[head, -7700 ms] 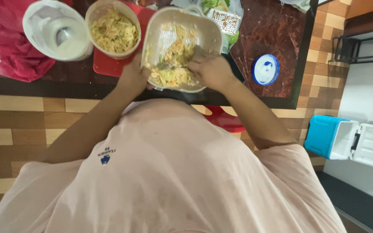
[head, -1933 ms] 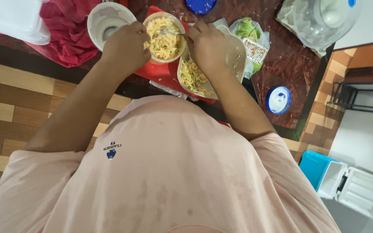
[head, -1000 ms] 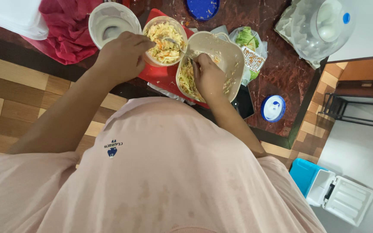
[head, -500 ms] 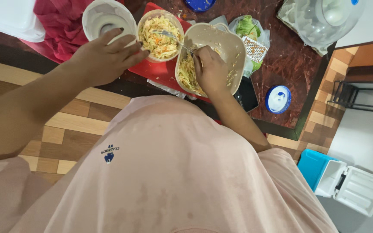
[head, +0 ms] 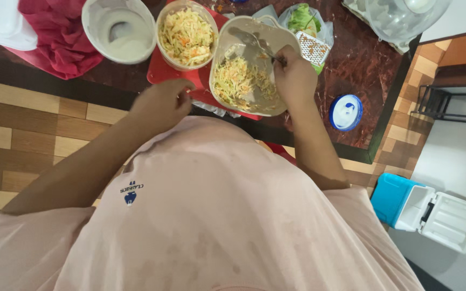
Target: The person mixes shredded cabbage and carrots in a large bowl using a spoon, then transfers the mixed salad into a smaller container. The person continues to mix and transfer the salad until the larger bowl is mostly empty.
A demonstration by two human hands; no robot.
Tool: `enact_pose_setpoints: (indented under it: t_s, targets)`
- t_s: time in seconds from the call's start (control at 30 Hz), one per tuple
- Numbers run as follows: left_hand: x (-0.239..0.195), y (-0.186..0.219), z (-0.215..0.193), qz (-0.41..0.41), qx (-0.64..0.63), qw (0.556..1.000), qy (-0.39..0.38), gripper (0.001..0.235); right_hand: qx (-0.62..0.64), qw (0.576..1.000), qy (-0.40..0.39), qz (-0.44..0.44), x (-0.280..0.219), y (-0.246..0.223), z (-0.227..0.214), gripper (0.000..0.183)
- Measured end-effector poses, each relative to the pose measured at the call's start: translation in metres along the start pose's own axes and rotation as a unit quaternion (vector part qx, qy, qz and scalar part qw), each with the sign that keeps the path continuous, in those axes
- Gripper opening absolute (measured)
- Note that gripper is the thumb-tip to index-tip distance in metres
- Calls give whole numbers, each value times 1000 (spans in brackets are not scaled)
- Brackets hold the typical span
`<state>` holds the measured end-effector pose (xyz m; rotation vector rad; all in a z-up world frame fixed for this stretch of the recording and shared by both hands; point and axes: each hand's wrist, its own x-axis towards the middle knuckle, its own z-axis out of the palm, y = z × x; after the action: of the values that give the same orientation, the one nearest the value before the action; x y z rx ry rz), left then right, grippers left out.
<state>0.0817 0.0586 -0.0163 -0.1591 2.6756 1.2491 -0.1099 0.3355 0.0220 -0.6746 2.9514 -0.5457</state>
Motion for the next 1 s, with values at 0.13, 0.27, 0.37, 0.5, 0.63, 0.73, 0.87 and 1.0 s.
enact_pose_setpoints:
  t_s: [0.13,0.27,0.37,0.5,0.63,0.73,0.87,1.0]
  targets:
    - [42,-3,44,-138,-250,943,-170,69,-86,988,-1,-126,-9,16,25,27]
    - [66,-9,67,-111,-275,942,-154,73,-69,964,-69,-248,-34,26,15,38]
    - [74,-9,75,-112,-286,940,-146,75,-65,968,-51,-235,-47,26,-16,30]
    - [78,-4,85,-131,-300,935,-136,72,17,988,-68,-134,-77,4,-31,27]
    - [85,3,96,-131,-264,950,-104,47,27,984,-59,-164,-90,2,-32,22]
    - [88,5,97,-140,-237,957,-85,44,-27,982,-76,-173,-91,15,-32,22]
    - [92,8,100,-173,-294,935,-96,54,-9,978,-77,-191,-89,28,-35,23]
    - [97,8,111,-218,-340,904,-143,62,-97,972,-87,-194,-87,39,-45,18]
